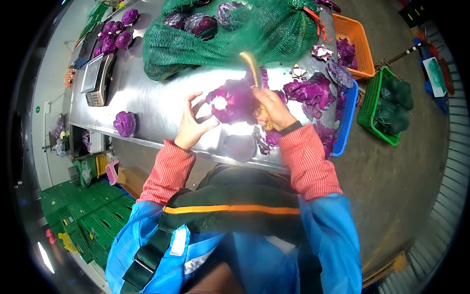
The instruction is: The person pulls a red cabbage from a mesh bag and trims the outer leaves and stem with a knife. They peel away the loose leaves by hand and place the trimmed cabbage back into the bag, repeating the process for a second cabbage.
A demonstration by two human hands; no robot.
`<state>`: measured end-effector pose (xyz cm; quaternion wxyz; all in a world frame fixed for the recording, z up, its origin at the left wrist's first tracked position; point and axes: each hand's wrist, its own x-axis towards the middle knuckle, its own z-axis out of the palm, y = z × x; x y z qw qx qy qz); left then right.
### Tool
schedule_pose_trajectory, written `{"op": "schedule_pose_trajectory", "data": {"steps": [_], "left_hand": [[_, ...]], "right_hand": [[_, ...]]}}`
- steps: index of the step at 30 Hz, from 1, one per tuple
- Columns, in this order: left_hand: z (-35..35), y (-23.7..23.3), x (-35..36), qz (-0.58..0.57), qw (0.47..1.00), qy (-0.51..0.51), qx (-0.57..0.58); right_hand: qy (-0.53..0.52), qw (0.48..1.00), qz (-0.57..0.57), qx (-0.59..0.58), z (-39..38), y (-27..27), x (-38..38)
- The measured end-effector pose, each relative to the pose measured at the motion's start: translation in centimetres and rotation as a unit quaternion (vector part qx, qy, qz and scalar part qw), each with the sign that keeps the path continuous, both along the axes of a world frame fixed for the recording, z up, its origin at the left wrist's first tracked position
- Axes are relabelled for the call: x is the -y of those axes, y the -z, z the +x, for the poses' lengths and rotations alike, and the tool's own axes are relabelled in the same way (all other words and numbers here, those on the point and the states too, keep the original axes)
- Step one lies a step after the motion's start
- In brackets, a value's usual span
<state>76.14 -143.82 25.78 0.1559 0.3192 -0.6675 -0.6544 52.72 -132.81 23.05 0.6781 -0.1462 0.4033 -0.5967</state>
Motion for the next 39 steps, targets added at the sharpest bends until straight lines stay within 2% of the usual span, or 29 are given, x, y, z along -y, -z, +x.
{"op": "schedule_pose_trajectory", "data": {"steps": [2, 3, 4, 5, 6, 8, 10, 13, 16, 21, 25, 28, 30, 31, 32, 34, 36, 39], "left_hand": [[-1.0, -0.1, -0.4, 0.049, 0.999, 0.001, 0.006], [-1.4, 0.5, -0.7, 0.066, 0.998, -0.01, 0.013], [-1.8, 1.1, -1.1, 0.084, 0.996, -0.021, 0.019], [-2.3, 1.3, -1.9, 0.125, 0.99, -0.064, 0.009], [-2.6, 1.8, -2.3, 0.088, 0.994, -0.069, 0.01], [-3.3, 3.0, -3.0, 0.013, 0.996, -0.083, 0.014], [-4.0, 3.2, -3.1, -0.102, 0.992, -0.038, 0.062], [-5.8, 3.4, -3.2, -0.225, 0.967, -0.029, 0.118], [-7.8, 2.9, -3.3, -0.114, 0.989, -0.052, 0.085], [-9.4, 2.6, -2.7, -0.094, 0.988, -0.044, 0.117], [-10.3, 3.3, -2.3, -0.136, 0.983, -0.048, 0.111], [-10.5, 4.0, -2.4, -0.128, 0.985, -0.07, 0.09], [-10.4, 3.8, -2.5, -0.15, 0.978, -0.062, 0.129], [-10.2, 3.7, -2.7, -0.159, 0.976, -0.059, 0.138], [-9.6, 3.6, -3.4, -0.167, 0.976, -0.061, 0.129], [-9.0, 4.1, -3.2, -0.191, 0.973, -0.056, 0.118], [-7.9, 5.0, -2.5, -0.213, 0.969, -0.046, 0.118], [-6.5, 5.4, -2.0, -0.29, 0.95, -0.008, 0.115]], "right_hand": [[-0.058, 0.995, 0.079, -0.013, 0.7, 2.7, 1.3], [-0.064, 0.993, 0.082, -0.055, 1.2, 4.5, 2.0], [-0.044, 0.982, 0.08, -0.162, 1.9, 5.0, 2.4], [-0.035, 0.971, 0.089, -0.221, 2.2, 5.4, 2.6], [-0.023, 0.955, 0.099, -0.278, 2.5, 6.0, 2.6], [0.002, 0.861, 0.039, -0.508, 3.0, 6.5, 1.8], [0.027, 0.789, 0.015, -0.613, 3.2, 5.7, 0.3], [0.024, 0.711, 0.026, -0.702, 2.8, 3.9, -1.2], [0.033, 0.634, 0.019, -0.772, 2.4, 1.9, -2.7], [0.014, 0.534, 0.005, -0.845, 2.7, 1.3, -4.1], [-0.002, 0.544, 0.055, -0.838, 2.4, 4.1, -3.6], [-0.021, 0.522, 0.094, -0.847, 1.3, 5.6, -2.0], [-0.04, 0.556, 0.103, -0.824, 0.1, 6.8, -0.6], [-0.041, 0.557, 0.128, -0.82, -1.4, 7.0, 0.1], [-0.04, 0.557, 0.151, -0.816, -2.2, 6.3, 0.9], [-0.059, 0.607, 0.112, -0.784, -2.8, 5.1, 1.5], [-0.061, 0.617, 0.074, -0.781, -0.6, 2.3, 1.5], [0.004, 0.63, 0.096, -0.771, 1.4, 2.2, 2.1]]}}
